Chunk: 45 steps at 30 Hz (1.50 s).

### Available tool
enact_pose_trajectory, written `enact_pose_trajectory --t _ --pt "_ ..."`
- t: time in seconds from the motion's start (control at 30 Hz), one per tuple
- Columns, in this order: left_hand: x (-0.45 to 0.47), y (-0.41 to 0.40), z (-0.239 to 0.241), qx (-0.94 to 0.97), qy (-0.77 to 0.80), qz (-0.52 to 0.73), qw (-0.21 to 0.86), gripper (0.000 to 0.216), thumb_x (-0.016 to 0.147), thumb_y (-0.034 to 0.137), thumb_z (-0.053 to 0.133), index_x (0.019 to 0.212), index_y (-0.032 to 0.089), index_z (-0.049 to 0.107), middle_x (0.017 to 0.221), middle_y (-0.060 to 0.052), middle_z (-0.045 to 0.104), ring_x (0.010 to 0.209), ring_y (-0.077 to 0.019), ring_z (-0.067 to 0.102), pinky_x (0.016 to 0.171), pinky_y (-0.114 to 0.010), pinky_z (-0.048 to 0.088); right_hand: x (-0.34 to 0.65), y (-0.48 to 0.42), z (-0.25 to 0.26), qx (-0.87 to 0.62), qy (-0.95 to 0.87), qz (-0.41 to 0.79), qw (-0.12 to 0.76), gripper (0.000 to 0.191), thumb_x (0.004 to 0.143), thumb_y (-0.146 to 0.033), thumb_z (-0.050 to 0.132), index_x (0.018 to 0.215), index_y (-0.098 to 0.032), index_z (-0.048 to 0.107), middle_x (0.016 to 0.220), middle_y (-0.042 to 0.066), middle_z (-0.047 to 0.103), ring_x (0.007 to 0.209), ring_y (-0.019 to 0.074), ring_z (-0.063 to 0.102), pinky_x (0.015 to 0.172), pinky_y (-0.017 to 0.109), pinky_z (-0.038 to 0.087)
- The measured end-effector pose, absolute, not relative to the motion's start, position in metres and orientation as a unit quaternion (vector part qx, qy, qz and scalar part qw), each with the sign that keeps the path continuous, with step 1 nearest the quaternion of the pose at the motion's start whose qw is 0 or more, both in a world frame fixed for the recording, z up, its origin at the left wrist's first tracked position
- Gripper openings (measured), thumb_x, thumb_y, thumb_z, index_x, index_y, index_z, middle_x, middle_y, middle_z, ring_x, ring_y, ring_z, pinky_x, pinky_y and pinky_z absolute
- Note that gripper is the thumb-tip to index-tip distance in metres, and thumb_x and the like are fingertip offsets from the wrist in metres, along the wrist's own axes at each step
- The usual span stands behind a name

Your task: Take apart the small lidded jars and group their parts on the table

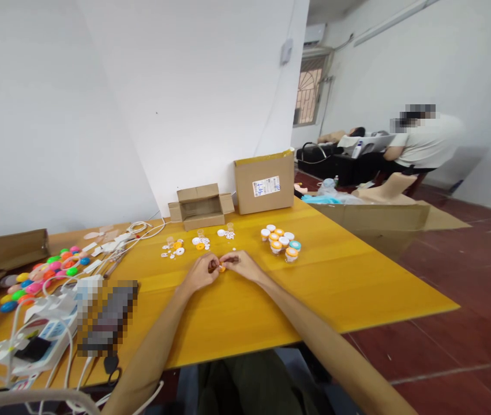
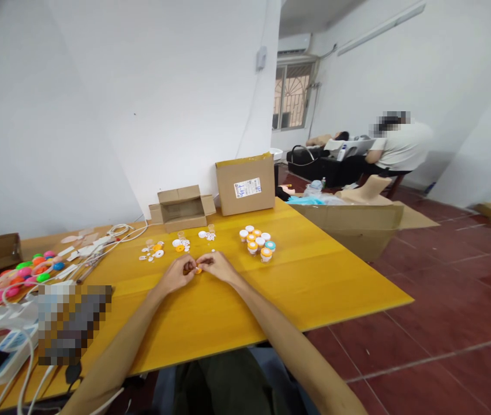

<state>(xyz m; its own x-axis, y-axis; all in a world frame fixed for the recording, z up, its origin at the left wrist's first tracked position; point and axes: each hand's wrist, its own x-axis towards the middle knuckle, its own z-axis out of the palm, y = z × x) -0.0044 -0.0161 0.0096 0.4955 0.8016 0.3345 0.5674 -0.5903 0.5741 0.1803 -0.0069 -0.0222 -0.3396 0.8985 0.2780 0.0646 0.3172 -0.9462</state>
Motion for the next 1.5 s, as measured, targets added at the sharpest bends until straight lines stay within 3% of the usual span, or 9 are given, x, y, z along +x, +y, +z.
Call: enact_pose_trajectory --t 0.37,0.77,1.2,1.5 --pt "-0.004 -0.014 0.01 0.808 0.416 0.327 0.259 0.006 0.07 0.015 0.057 0.067 0.019 0.055 0.056 0.007 0.05 0.052 -0.0093 0.044 0.053 -0.021 0.036 0.179 -0.009 -0.018 -0.378 -0.706 0.413 0.434 0.015 0.073 -0.018 0.063 0.081 -0.02 0.076 0.082 0.002 0.076 0.078 0.0187 0.069 0.078 0.03 0.054" --pt "-0.003 -0.015 0.016 0.763 0.438 0.396 0.261 0.004 0.073 0.017 0.055 0.069 0.02 0.055 0.054 0.007 0.049 0.05 -0.0102 0.047 0.053 -0.022 0.039 0.176 -0.017 -0.01 -0.398 -0.734 0.348 0.427 0.021 0.075 -0.011 0.057 0.081 -0.021 0.075 0.084 0.002 0.076 0.078 0.0181 0.069 0.077 0.03 0.055" --pt "0.003 -0.013 0.009 0.739 0.395 0.43 0.336 0.015 0.078 0.032 0.064 0.075 0.018 0.062 0.068 0.001 0.063 0.062 -0.0123 0.057 0.061 -0.024 0.047 0.171 -0.018 -0.01 -0.371 -0.688 0.377 0.497 0.007 0.079 -0.023 0.061 0.083 -0.02 0.067 0.083 0.002 0.073 0.079 0.0177 0.068 0.075 0.03 0.054" --pt "-0.001 -0.011 0.008 0.783 0.382 0.398 0.287 0.016 0.082 0.035 0.063 0.082 0.02 0.067 0.08 -0.002 0.069 0.072 -0.0157 0.062 0.071 -0.029 0.052 0.175 -0.017 -0.007 -0.419 -0.701 0.314 0.485 0.007 0.078 -0.017 0.06 0.076 -0.021 0.064 0.074 -0.001 0.07 0.071 0.0156 0.065 0.07 0.027 0.051"
